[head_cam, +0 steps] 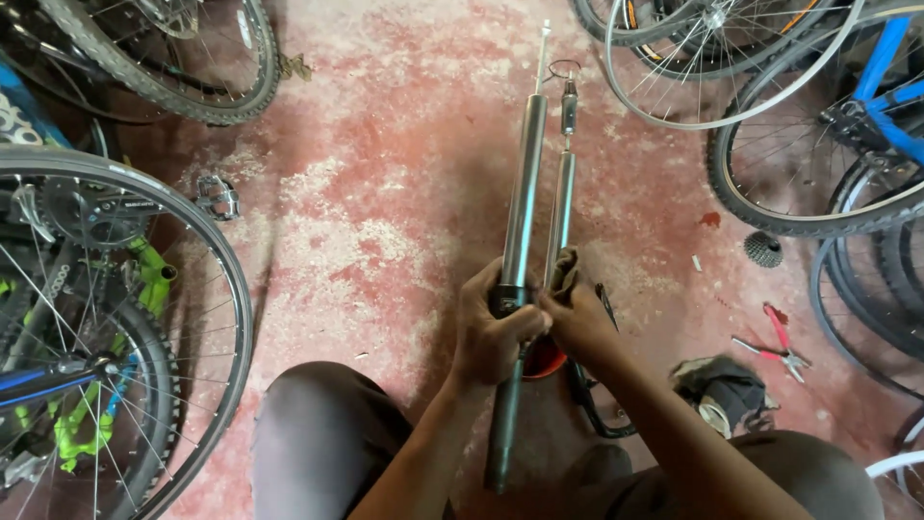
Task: Cleaning and assembling a bicycle suspension fork by wiping the stanchions and lubricating them.
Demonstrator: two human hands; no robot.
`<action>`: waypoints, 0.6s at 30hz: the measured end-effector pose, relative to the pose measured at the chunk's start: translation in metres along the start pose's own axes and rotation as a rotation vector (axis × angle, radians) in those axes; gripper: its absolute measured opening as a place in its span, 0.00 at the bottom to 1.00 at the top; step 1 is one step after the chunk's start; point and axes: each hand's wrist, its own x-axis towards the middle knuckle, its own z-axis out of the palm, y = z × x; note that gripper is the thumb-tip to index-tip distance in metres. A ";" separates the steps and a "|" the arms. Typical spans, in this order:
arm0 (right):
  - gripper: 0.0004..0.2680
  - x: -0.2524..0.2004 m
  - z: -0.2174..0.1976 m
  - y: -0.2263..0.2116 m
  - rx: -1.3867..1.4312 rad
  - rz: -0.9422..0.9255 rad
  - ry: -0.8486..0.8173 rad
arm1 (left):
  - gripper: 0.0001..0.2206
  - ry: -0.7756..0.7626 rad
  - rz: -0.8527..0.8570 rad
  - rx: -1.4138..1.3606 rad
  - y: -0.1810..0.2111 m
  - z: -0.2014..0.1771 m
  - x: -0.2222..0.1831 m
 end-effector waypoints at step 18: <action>0.10 -0.014 -0.019 -0.051 -0.403 0.104 -0.113 | 0.13 0.065 0.065 -0.070 0.007 0.000 0.003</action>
